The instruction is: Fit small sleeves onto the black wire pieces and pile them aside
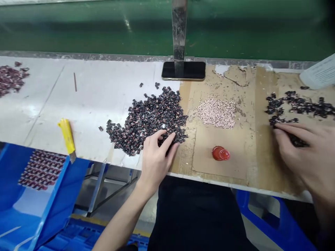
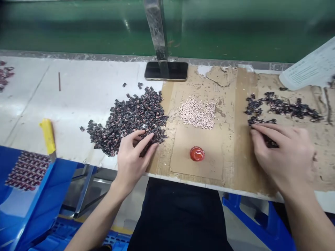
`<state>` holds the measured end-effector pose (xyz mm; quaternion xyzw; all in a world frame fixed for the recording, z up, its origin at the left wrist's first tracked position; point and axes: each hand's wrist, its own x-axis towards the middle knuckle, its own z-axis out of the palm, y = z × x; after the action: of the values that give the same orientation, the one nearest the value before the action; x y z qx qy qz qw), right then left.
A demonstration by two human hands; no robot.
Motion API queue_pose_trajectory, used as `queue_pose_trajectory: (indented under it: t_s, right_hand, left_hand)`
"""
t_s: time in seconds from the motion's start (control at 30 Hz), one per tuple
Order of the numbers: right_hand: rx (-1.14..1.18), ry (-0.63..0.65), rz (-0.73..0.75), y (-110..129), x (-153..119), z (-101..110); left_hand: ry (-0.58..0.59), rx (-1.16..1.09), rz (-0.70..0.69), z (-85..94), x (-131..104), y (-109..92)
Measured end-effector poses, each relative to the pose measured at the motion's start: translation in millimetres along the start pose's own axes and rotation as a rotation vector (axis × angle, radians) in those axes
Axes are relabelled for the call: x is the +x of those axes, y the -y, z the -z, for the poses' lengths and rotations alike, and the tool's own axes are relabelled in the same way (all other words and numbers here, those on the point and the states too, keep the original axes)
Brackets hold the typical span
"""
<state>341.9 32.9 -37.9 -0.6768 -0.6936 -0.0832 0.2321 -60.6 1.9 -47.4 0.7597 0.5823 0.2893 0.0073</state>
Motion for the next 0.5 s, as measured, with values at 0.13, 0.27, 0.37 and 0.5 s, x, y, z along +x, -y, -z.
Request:
queue_pose_trajectory:
  t_s: [0.13,0.27,0.37,0.5]
  right_hand:
    - [0.230,0.070,0.184,62.6,30.5,-3.5]
    - [0.237,0.256,0.294,105.4,55.4,-20.2]
    - [0.211,0.331,0.346,118.1,63.7,-30.7]
    - [0.176,0.282,0.388,123.0,66.2,-37.5]
  left_hand:
    - [-0.053,-0.067,-0.103,-4.3,15.4,6.7]
    - [-0.062,-0.141,-0.035,0.5,25.9,6.6]
    - [-0.023,-0.257,0.059,9.6,30.4,3.4]
    - [0.067,-0.510,0.242,17.6,34.7,-2.3]
